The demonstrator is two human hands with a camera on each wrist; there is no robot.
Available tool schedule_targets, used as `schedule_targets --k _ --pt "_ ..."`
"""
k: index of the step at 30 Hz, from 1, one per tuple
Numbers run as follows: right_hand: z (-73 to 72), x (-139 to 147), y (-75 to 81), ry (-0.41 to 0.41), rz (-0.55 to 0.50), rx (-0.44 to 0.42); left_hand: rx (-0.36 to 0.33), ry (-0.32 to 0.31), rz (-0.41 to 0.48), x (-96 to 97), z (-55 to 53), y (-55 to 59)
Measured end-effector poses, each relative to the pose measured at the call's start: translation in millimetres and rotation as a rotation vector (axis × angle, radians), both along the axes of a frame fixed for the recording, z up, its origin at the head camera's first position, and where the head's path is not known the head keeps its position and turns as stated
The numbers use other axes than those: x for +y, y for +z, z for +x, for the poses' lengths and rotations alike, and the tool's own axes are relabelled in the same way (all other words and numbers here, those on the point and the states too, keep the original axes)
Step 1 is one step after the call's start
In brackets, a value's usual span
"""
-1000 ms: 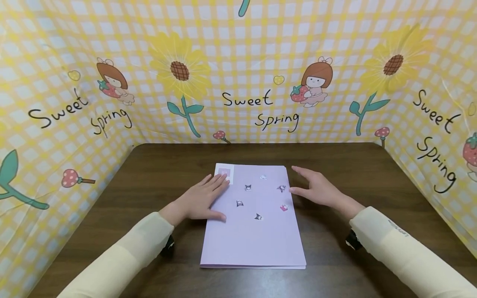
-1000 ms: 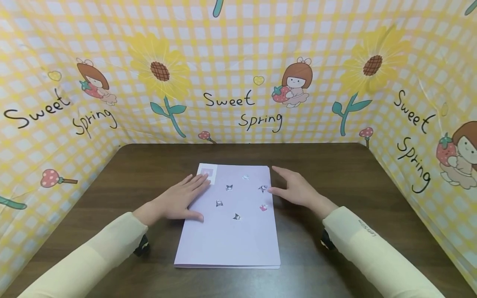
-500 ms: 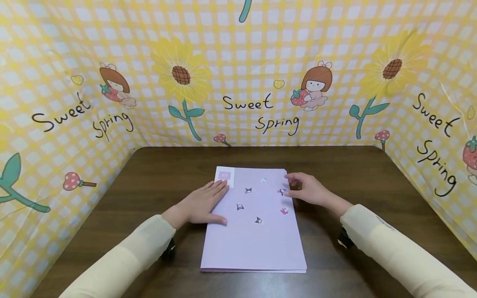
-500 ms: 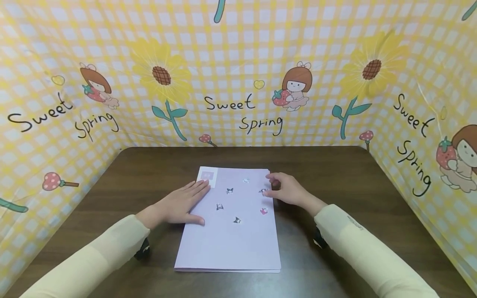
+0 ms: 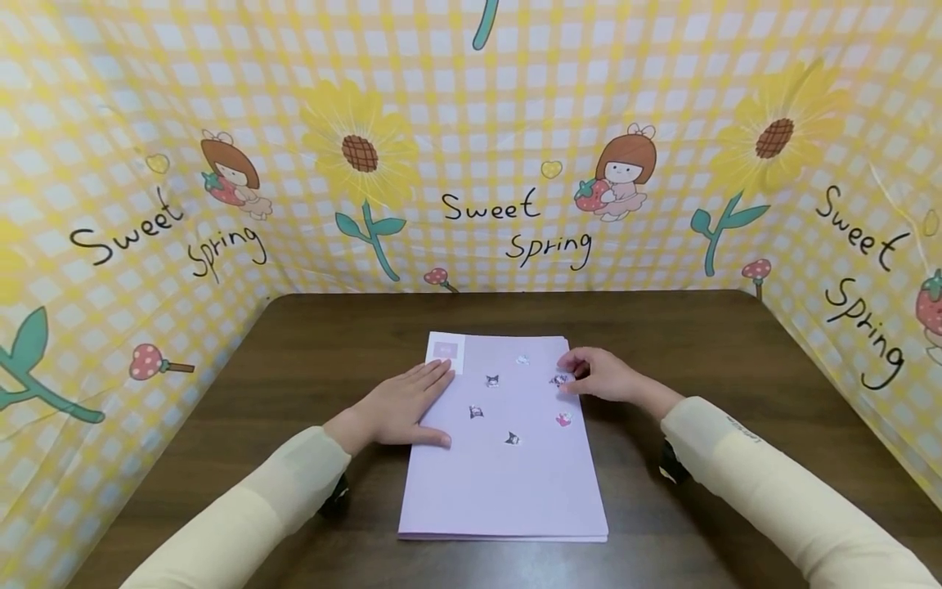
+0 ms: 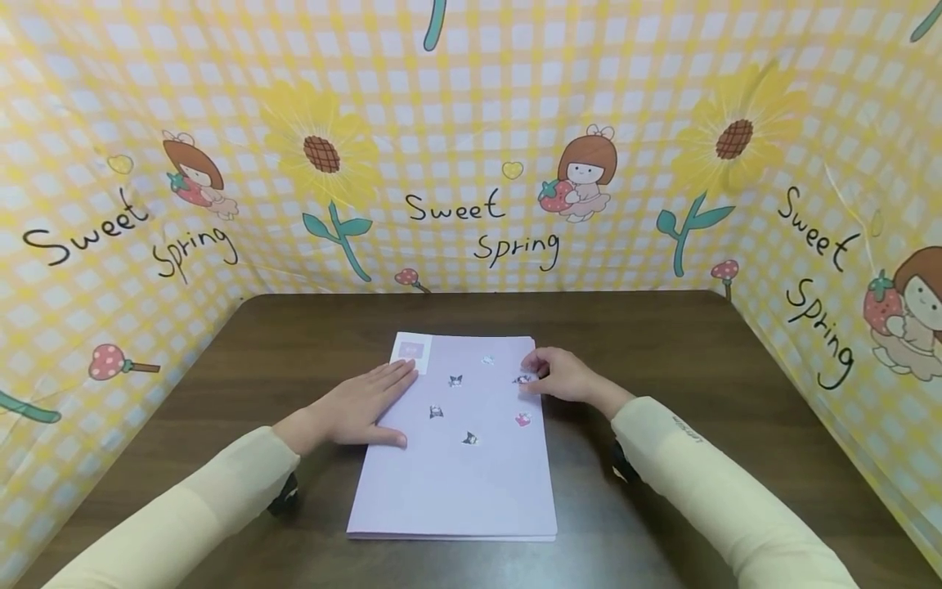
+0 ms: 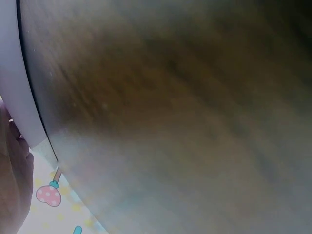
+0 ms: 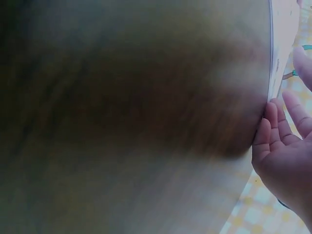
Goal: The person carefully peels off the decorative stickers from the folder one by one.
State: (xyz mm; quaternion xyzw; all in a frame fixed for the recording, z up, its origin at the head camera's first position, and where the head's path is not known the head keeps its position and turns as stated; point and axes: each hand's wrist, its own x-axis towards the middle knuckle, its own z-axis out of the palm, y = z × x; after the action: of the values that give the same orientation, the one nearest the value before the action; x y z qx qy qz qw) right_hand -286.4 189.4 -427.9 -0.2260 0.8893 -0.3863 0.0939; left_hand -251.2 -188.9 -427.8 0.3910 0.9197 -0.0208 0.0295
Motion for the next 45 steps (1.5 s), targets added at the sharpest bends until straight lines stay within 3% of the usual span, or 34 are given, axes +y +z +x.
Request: schedule_targets --k 7,14,25,45 --pt "-3.8 -2.4 -8.9 0.004 0.048 0.003 0.001 -0.001 -0.005 -0.3 1.0 -4.7" --pt "-3.6 -6.1 -7.8 -0.011 0.044 -0.028 0.001 0.002 -0.014 -0.6 1.1 -4.6" --pt "-6.1 -7.7 -7.2 -0.006 0.069 0.036 0.008 -0.005 -0.019 -0.8 0.3 -2.9" --pt "-6.7 -8.1 -4.9 -0.025 0.075 0.047 0.020 -0.013 -0.002 0.2 -0.9 -2.5"
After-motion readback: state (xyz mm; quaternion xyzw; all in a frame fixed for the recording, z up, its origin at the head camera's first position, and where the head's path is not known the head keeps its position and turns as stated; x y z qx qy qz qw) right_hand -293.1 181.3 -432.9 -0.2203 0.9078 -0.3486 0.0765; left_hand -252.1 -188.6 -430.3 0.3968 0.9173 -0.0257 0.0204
